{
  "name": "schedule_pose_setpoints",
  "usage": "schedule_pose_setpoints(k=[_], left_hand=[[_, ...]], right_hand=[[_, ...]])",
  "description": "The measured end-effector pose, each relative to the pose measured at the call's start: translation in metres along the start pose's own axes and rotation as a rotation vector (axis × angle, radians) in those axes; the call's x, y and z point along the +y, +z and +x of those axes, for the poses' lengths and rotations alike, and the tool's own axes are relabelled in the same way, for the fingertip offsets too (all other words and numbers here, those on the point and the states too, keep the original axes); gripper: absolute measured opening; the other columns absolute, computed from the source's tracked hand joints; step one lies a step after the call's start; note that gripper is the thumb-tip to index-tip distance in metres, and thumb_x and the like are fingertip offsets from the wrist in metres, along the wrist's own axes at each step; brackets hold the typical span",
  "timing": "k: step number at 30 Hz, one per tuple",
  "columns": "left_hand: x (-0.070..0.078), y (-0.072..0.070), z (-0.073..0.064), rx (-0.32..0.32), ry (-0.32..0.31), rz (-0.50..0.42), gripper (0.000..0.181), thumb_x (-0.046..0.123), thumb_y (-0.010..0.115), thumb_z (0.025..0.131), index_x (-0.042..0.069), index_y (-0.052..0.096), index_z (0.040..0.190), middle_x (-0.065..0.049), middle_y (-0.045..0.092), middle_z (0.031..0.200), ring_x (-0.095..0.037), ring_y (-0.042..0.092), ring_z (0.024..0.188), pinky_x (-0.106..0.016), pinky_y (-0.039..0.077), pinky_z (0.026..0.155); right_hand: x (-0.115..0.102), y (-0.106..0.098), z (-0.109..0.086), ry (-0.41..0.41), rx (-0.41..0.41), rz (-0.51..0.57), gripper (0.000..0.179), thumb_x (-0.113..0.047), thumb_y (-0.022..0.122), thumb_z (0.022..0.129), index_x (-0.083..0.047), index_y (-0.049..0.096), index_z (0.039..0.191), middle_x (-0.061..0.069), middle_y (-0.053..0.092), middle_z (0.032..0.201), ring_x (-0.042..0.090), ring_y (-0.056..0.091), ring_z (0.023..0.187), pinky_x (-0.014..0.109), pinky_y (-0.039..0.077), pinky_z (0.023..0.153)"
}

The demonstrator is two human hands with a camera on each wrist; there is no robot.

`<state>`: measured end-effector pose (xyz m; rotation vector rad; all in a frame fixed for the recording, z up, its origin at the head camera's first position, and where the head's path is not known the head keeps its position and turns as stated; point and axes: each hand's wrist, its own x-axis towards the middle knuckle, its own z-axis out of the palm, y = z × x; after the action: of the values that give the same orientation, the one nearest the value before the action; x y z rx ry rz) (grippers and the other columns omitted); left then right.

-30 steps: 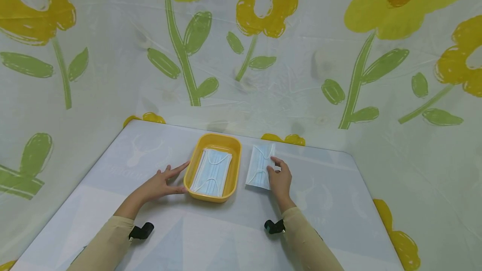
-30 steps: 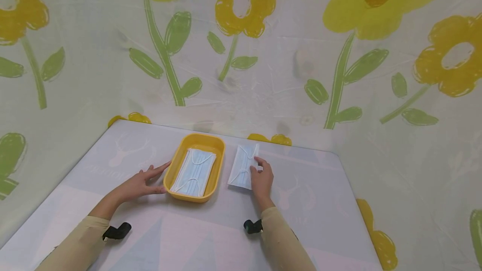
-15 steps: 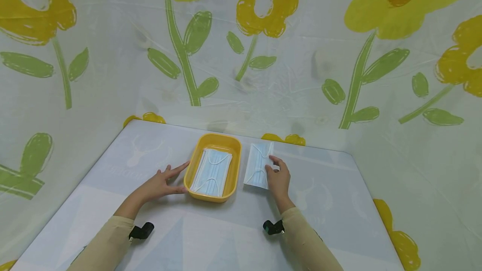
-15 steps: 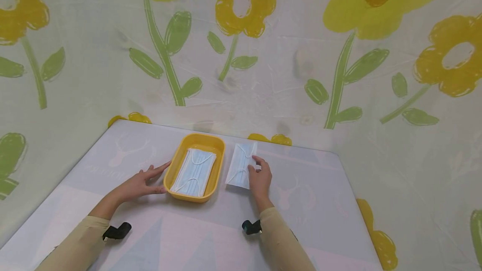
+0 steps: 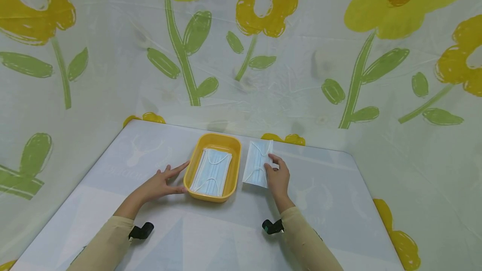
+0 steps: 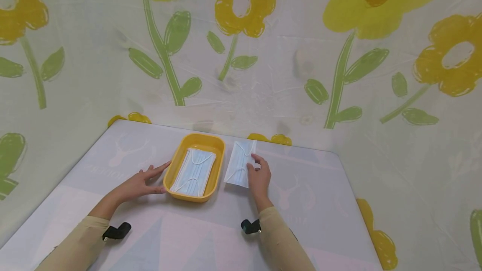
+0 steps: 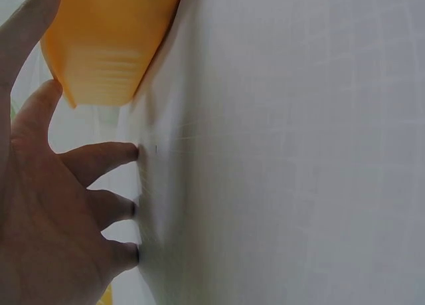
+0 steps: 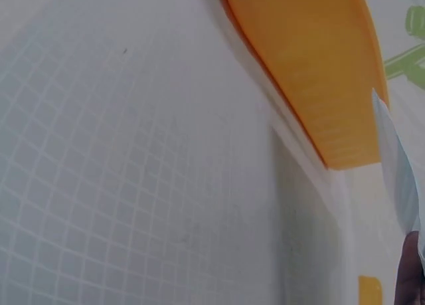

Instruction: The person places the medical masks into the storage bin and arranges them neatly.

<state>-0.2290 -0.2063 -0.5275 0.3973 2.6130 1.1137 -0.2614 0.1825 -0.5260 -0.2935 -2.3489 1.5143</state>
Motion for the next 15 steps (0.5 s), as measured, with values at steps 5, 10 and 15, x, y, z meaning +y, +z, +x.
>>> schedule_pose_setpoints(k=[5, 10, 15], left_hand=[[-0.0013, 0.0004, 0.0006, 0.003, 0.004, 0.007, 0.098, 0.054, 0.081, 0.081, 0.027, 0.031, 0.161, -0.02, 0.031, 0.162, -0.06, 0.004, 0.147, -0.075, -0.005, 0.116], [-0.001, 0.0003, 0.0003, 0.001, 0.007, 0.002, 0.098, 0.053, 0.081, 0.081, 0.027, 0.031, 0.161, -0.02, 0.031, 0.162, -0.06, 0.004, 0.147, -0.075, -0.005, 0.116], [-0.001, 0.0003, 0.0002, -0.001, -0.001, 0.006, 0.099, 0.054, 0.081, 0.081, 0.028, 0.03, 0.161, -0.02, 0.031, 0.162, -0.06, 0.003, 0.147, -0.075, -0.004, 0.116]], right_hand=[[-0.0024, 0.0009, -0.0004, -0.009, -0.001, -0.001, 0.036, -0.004, 0.07, 0.094, -0.01, 0.067, 0.13, 0.011, 0.064, 0.13, 0.031, 0.058, 0.116, 0.043, 0.052, 0.095], [-0.006, 0.0029, -0.0013, -0.004, 0.0, 0.01, 0.036, -0.004, 0.07, 0.094, -0.011, 0.068, 0.13, 0.01, 0.064, 0.129, 0.028, 0.058, 0.114, 0.043, 0.053, 0.094], [-0.0105, 0.0051, -0.0023, -0.016, 0.007, 0.026, 0.036, -0.004, 0.072, 0.093, -0.012, 0.069, 0.129, 0.009, 0.065, 0.127, 0.025, 0.058, 0.108, 0.038, 0.053, 0.09]])
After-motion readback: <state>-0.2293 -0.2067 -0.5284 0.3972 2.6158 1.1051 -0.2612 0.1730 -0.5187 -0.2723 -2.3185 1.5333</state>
